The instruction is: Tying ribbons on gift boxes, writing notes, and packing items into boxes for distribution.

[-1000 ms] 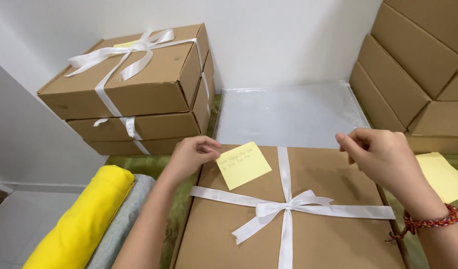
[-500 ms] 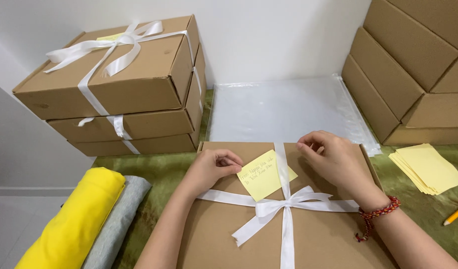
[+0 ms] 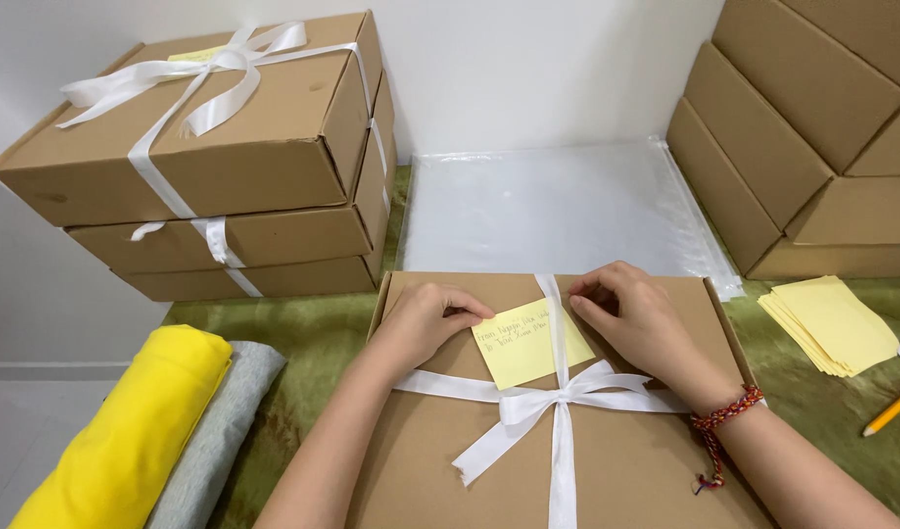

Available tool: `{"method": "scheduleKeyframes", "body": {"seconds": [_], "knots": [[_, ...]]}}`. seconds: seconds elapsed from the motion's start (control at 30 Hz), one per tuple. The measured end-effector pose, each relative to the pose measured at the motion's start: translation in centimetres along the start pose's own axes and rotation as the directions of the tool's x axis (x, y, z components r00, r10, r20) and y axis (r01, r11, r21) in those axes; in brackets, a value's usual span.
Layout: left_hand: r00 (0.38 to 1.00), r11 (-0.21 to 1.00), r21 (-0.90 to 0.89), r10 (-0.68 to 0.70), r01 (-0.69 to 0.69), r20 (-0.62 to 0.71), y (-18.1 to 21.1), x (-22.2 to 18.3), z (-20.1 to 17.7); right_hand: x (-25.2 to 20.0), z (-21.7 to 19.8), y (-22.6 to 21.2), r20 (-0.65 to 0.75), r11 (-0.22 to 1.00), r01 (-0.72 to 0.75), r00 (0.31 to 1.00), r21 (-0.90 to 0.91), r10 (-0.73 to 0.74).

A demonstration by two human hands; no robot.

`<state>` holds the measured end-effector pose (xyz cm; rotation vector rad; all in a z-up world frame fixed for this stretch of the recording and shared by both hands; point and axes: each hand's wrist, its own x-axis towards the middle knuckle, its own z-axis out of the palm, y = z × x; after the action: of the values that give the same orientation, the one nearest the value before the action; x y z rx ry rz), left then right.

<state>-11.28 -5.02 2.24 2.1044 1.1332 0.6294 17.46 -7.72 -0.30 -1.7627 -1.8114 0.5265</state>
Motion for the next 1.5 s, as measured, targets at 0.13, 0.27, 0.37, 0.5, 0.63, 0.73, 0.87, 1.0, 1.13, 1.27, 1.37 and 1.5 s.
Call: {"method": "scheduleKeyframes", "body": {"seconds": [0.13, 0.27, 0.37, 0.5, 0.63, 0.73, 0.87, 1.0, 1.13, 1.27, 1.37, 1.5], "knots": [[1.0, 1.0, -0.011, -0.009, 0.009, 0.007, 0.1, -0.5, -0.1, 0.2, 0.3, 0.8, 0.008, 0.999, 0.047, 0.999, -0.024, -0.047], [1.0, 1.0, -0.01, -0.006, 0.006, -0.004, -0.2, -0.5, 0.0, -0.3, -0.2, -0.3, 0.042, 0.982, 0.183, 0.983, -0.056, -0.181], [1.0, 1.0, -0.02, 0.003, -0.003, -0.017, -0.1, -0.5, 0.2, -1.0, -0.4, -1.3, 0.059, 0.966, 0.243, 0.969, -0.091, -0.239], [0.999, 1.0, -0.014, 0.014, -0.014, -0.038, -0.3, -0.7, 0.5, -0.8, 0.5, -0.1, 0.108, 0.938, 0.282, 0.958, -0.2, -0.265], [0.999, 0.999, 0.015, 0.037, -0.037, -0.036, -0.6, -0.7, 0.6, -1.2, 0.6, -0.6, 0.121, 0.89, 0.312, 0.95, -0.333, -0.287], [0.998, 0.999, 0.019, 0.038, -0.037, -0.049, -1.1, -0.9, 0.8, -1.0, 0.8, -0.4, 0.121, 0.855, 0.305, 0.952, -0.42, -0.281], [0.996, 0.999, 0.04, 0.029, -0.026, -0.083, -2.1, -1.1, 0.9, 0.2, 1.6, 1.9, 0.103, 0.938, 0.238, 0.97, -0.251, -0.219], [0.989, 0.999, 0.033, 0.013, -0.008, -0.148, -2.2, -1.9, 0.3, 0.5, -0.9, 1.4, 0.111, 0.98, 0.012, 0.993, 0.2, -0.034], [0.984, 0.992, 0.125, 0.055, -0.034, -0.167, -3.1, -4.1, 0.0, -1.3, -4.7, -1.1, 0.09, 0.955, -0.059, 0.995, 0.291, 0.034], [0.928, 0.991, 0.098, -0.047, 0.09, -0.369, -5.0, -7.7, 0.4, -4.0, -7.1, 1.5, 0.02, 0.969, -0.188, 0.982, 0.161, 0.187], [0.865, 0.941, -0.158, -0.337, 0.299, -0.371, -3.4, -10.2, -0.1, -6.9, -7.6, 5.2, -0.115, 0.966, -0.256, 0.959, 0.032, 0.258], [0.759, 0.75, -0.563, -0.577, 0.346, -0.302, -9.0, -11.2, 2.5, -10.4, -5.8, 17.0, -0.168, 0.955, -0.272, 0.953, -0.115, 0.251]]}}
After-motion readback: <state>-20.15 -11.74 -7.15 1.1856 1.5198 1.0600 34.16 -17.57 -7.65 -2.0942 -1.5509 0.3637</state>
